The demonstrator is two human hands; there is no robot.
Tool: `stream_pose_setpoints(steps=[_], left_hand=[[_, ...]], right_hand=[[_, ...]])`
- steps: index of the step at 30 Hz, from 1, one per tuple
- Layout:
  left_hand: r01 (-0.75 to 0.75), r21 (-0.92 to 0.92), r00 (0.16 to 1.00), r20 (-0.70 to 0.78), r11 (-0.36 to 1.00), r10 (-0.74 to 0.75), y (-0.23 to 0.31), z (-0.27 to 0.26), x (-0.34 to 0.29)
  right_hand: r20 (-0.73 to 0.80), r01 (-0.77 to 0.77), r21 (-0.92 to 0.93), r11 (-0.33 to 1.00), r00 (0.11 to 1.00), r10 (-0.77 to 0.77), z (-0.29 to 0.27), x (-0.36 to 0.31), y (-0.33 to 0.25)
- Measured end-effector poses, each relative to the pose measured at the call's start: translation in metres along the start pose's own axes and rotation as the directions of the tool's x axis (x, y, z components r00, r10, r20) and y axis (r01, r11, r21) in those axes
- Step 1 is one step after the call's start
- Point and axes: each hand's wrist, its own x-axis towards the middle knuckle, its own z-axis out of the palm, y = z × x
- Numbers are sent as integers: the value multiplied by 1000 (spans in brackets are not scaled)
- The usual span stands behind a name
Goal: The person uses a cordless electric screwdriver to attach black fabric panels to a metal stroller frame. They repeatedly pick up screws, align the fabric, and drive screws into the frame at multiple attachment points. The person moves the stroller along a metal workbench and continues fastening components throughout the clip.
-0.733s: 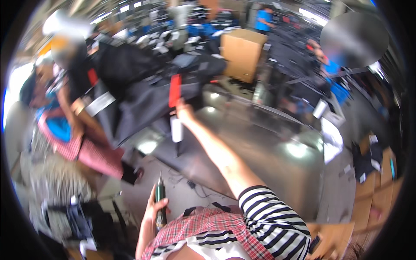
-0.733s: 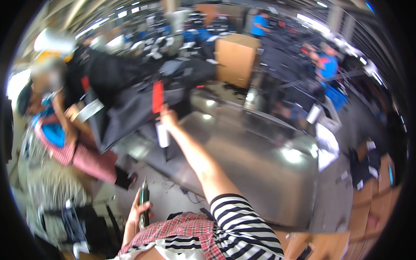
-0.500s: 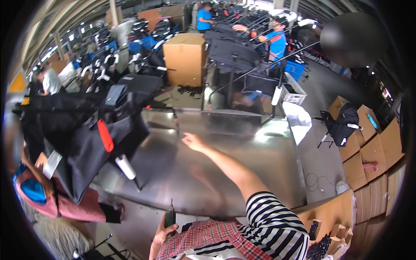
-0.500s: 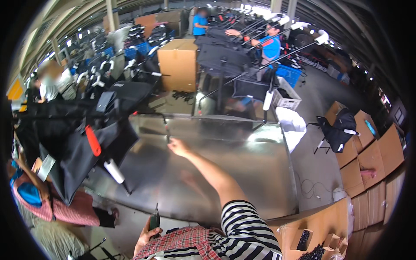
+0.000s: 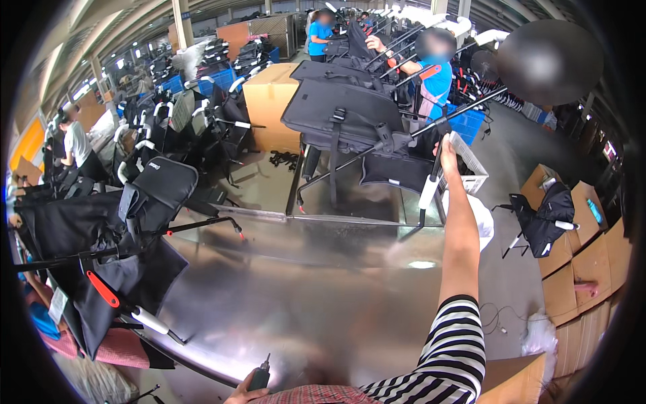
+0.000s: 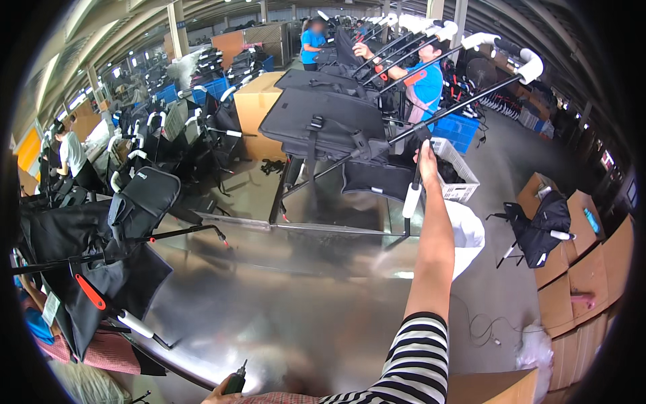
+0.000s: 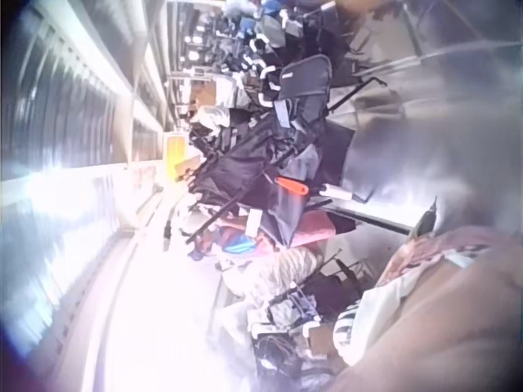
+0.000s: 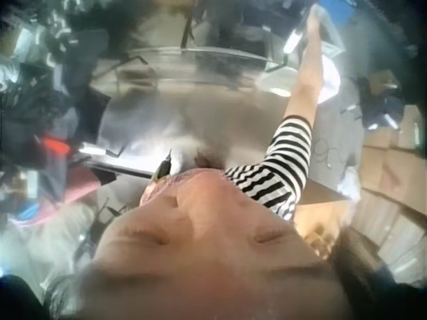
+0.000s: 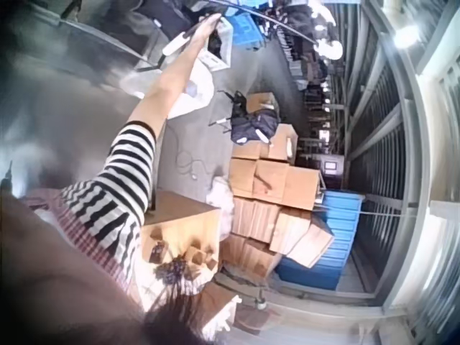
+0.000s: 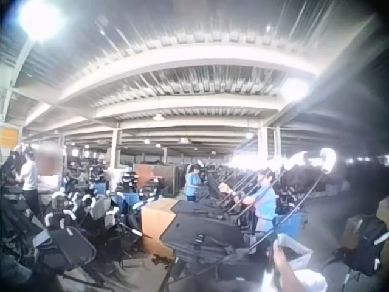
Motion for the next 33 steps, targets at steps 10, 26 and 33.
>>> stream_pose_setpoints(steps=[10,26,33], left_hand=[[-86,-33,951,296,996,92,-28,-24,-10],[-189,294,831,556,937,-7,-111,-78,-124],[-116,285,823,564,951,-69,-105,-52,-149]], right_hand=[[75,284,-308,908,959,-275,39,-345,-125],[646,764,-368,529,620,-446,-55,-713,-171],[544,780,-518,352,617,-568,-77,-754,-170]])
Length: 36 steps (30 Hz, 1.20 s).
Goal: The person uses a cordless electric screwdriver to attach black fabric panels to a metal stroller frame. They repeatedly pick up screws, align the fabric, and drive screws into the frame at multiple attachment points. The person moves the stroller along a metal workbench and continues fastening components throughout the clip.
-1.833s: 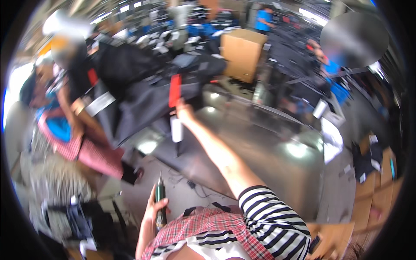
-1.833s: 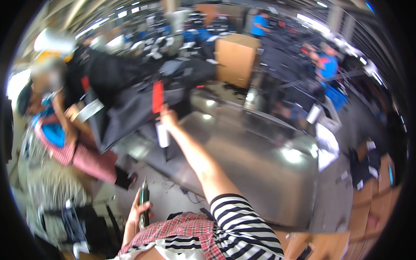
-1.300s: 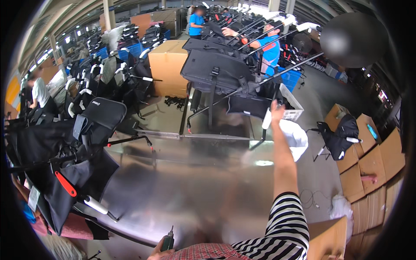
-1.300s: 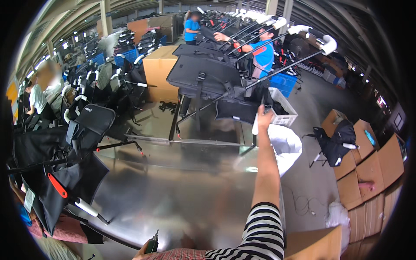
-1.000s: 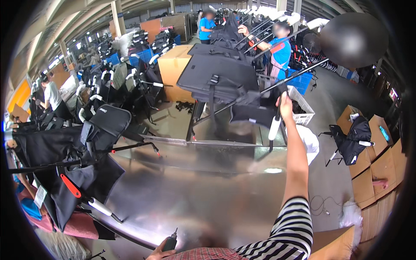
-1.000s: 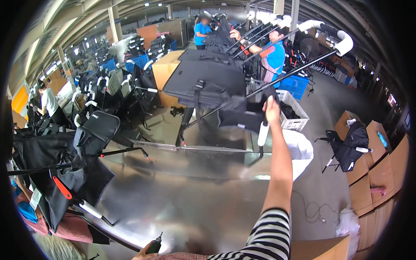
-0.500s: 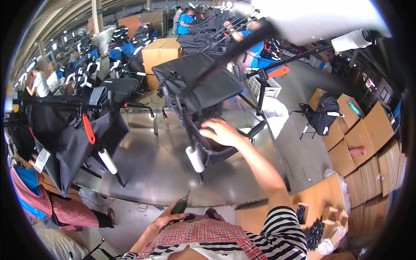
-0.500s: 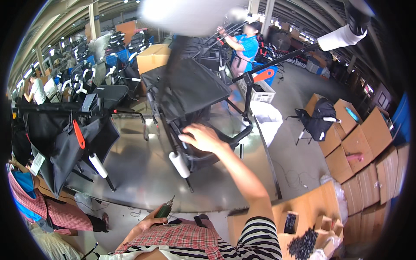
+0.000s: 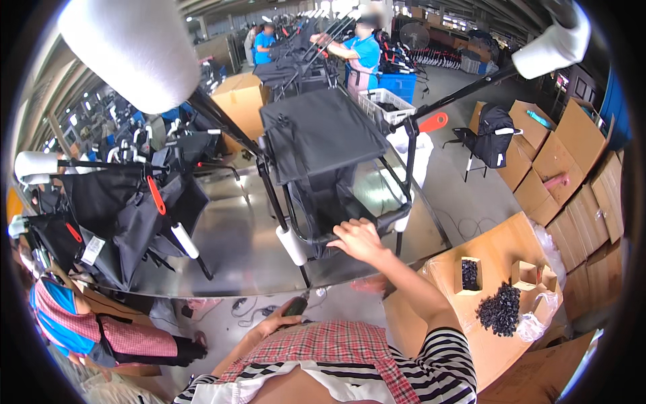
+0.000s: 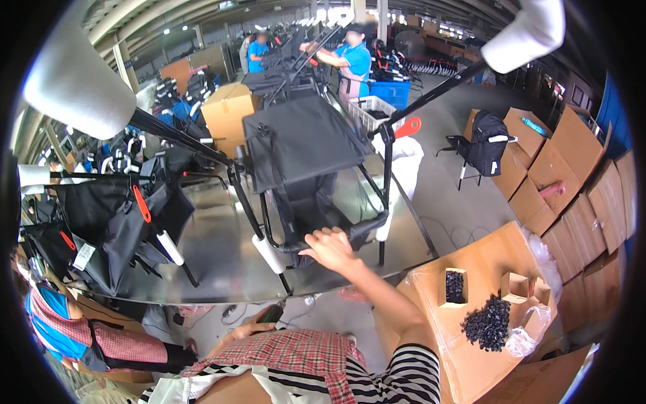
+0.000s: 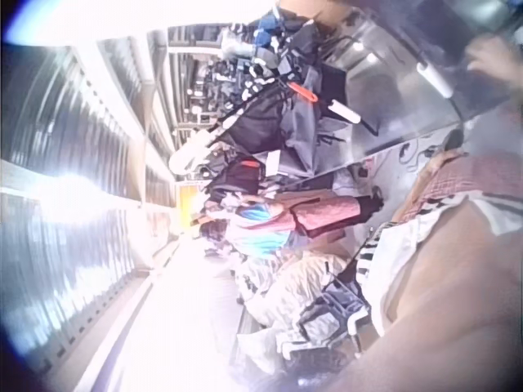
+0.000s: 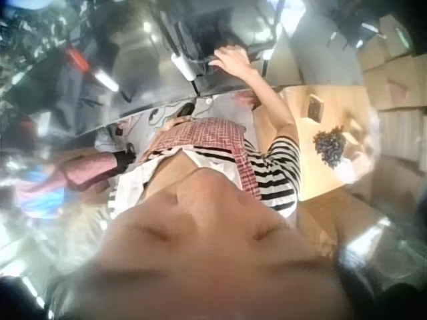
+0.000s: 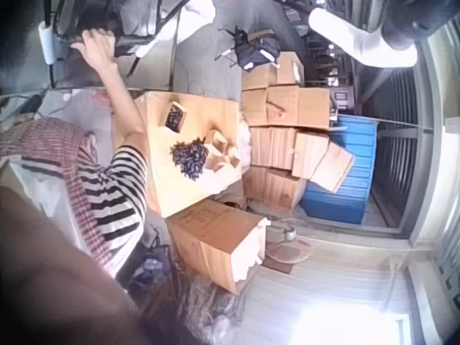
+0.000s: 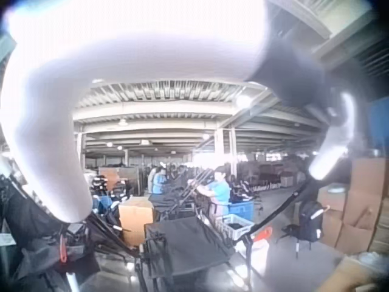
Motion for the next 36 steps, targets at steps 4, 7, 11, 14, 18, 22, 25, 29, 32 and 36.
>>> stream_pose_setpoints(steps=[4,7,11,14,18,22,25,29,32,36], left_hand=[[-75,133,997,2,988,75,6,16,5],[5,123,999,36,992,-9,10,28,18],[112,40,990,-88,993,-108,17,34,27],[119,-321,981,-106,940,-160,22,62,8],[203,-365,966,-77,909,-246,27,76,19],[304,-275,946,-27,912,-324,33,87,49],[353,-270,928,-19,896,-372,37,113,65],[379,-218,925,53,899,-377,33,123,85],[377,-242,924,34,894,-380,36,130,88],[356,-325,922,-33,876,-387,37,136,86]], right_hand=[[-63,-72,-92,993,996,66,15,3,6],[-22,-154,-105,982,988,152,13,2,18],[-61,-216,147,965,972,227,-3,-8,12],[-282,-89,226,970,947,152,-29,-48,3],[-183,-466,118,877,858,480,-61,-157,53],[-246,-822,32,568,544,802,-104,-300,128],[-154,-935,68,349,336,929,-104,-363,158],[-36,-960,-56,275,278,960,-87,-377,163],[-54,-965,-38,258,260,964,-77,-368,162],[-63,-954,29,299,296,953,-67,-365,168]])
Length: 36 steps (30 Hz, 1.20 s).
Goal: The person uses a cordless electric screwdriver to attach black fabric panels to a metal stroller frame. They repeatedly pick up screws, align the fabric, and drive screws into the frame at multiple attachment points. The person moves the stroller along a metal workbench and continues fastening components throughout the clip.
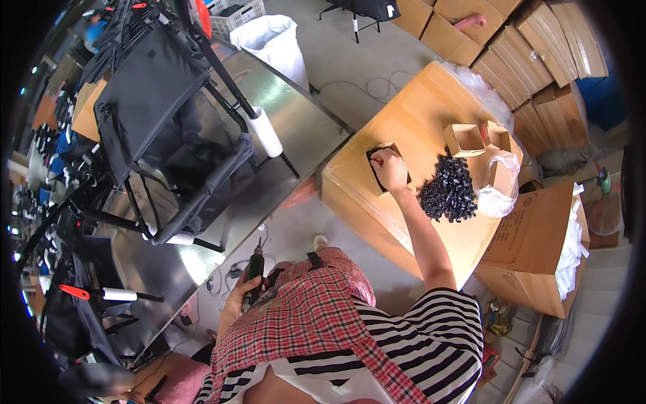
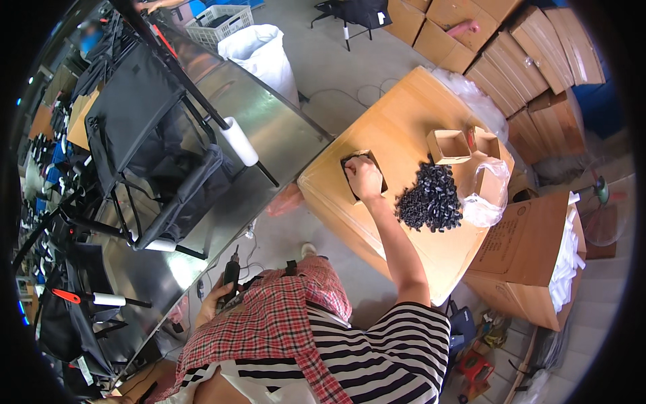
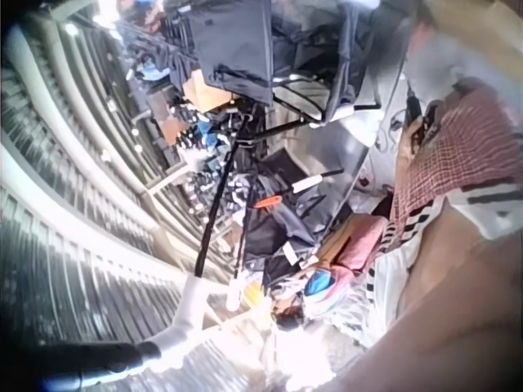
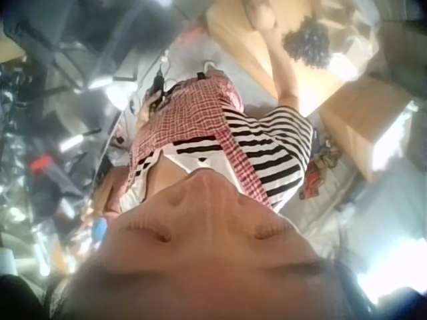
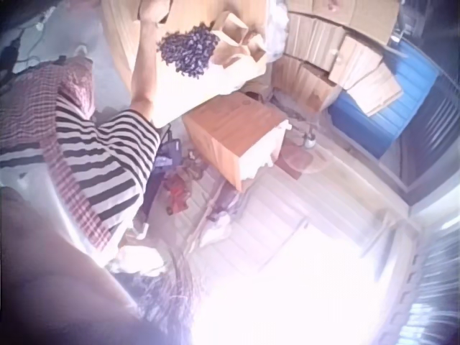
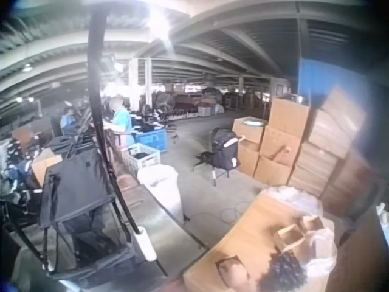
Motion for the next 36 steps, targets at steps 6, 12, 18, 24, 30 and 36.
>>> stream_pose_setpoints(steps=[6,12,18,24,30,36], left_hand=[[-48,-48,998,-39,998,46,-7,-2,1],[-37,-47,999,-40,998,35,-7,-3,-7],[-32,-37,999,-4,999,32,-2,-19,-6],[-69,51,996,57,996,66,15,-52,-8],[-310,260,934,263,914,242,62,-51,-68],[-639,153,670,592,754,448,105,-39,-141]], right_hand=[[49,150,-46,988,988,-148,0,5,7],[50,29,-27,999,998,-27,2,-3,8],[159,-190,-17,982,969,190,9,4,19],[-27,-59,-40,997,998,58,-10,9,7],[226,-23,871,491,906,-358,-53,20,-200],[289,-56,948,312,558,-778,-19,24,-368]])
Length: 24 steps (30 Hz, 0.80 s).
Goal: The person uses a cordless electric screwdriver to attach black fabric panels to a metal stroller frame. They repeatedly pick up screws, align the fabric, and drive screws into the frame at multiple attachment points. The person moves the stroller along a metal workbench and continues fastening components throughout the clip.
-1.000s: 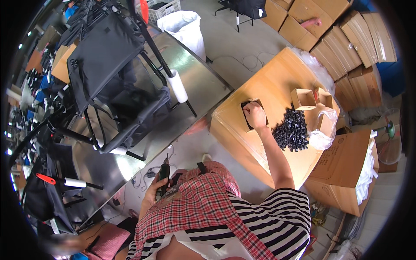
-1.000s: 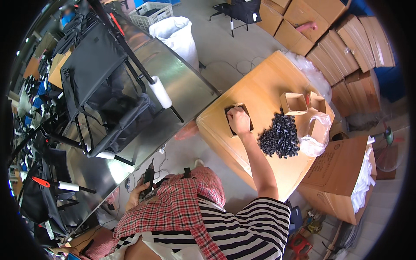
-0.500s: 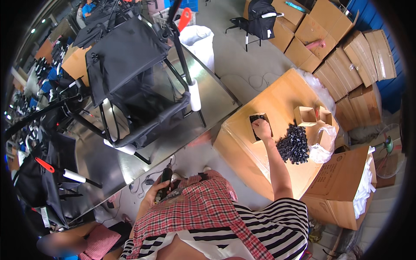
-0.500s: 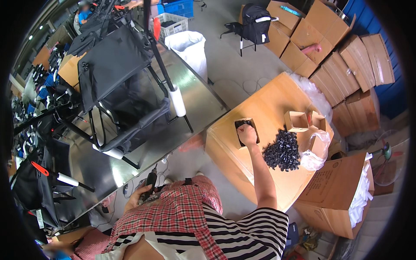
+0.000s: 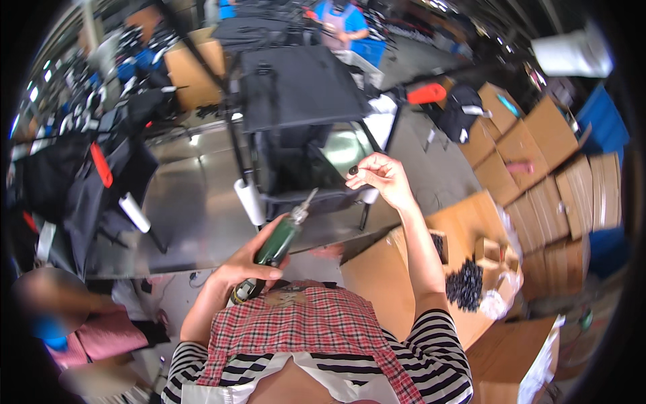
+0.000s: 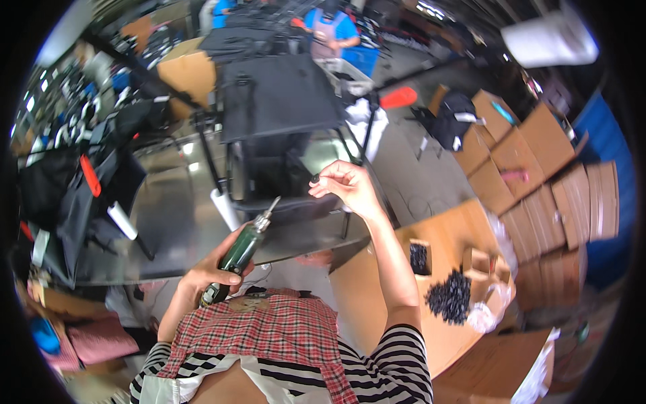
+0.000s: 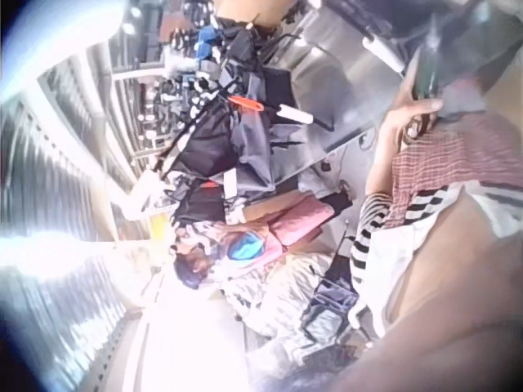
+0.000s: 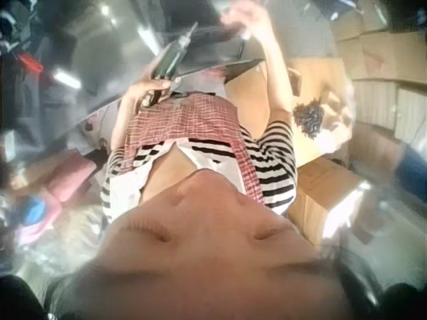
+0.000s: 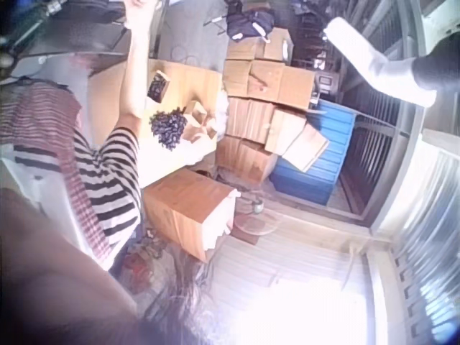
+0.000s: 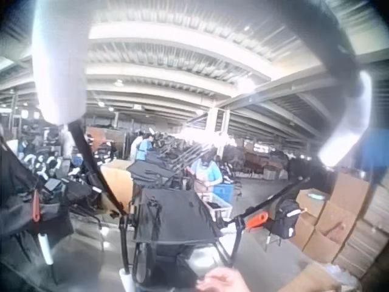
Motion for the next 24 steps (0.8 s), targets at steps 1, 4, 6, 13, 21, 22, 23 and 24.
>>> stream_pose_setpoints(steps=[1,4,6,13,21,22,23,24], left_hand=[[-62,-10,998,30,998,62,8,1,-5],[-187,-38,979,81,982,189,19,-6,-24],[-226,-16,971,74,974,227,17,-16,-34],[-251,-60,967,31,966,253,15,-37,-59],[-206,-165,975,46,964,217,16,-60,-64],[-201,-172,976,52,964,213,18,-62,-64],[-196,-177,976,58,964,209,18,-65,-63],[-200,-194,974,70,960,217,18,-67,-61]], right_hand=[[71,5,-7,1000,997,-5,11,17,-1],[216,-25,-78,997,975,41,43,56,-7],[288,-36,-98,995,955,63,62,76,-11],[458,-116,-184,976,869,190,103,122,-16],[529,-104,-254,962,818,228,114,145,-17],[528,-109,-270,957,814,242,115,147,-18],[539,-104,-273,956,807,242,115,148,-19],[549,-99,-276,956,800,242,116,150,-20]])
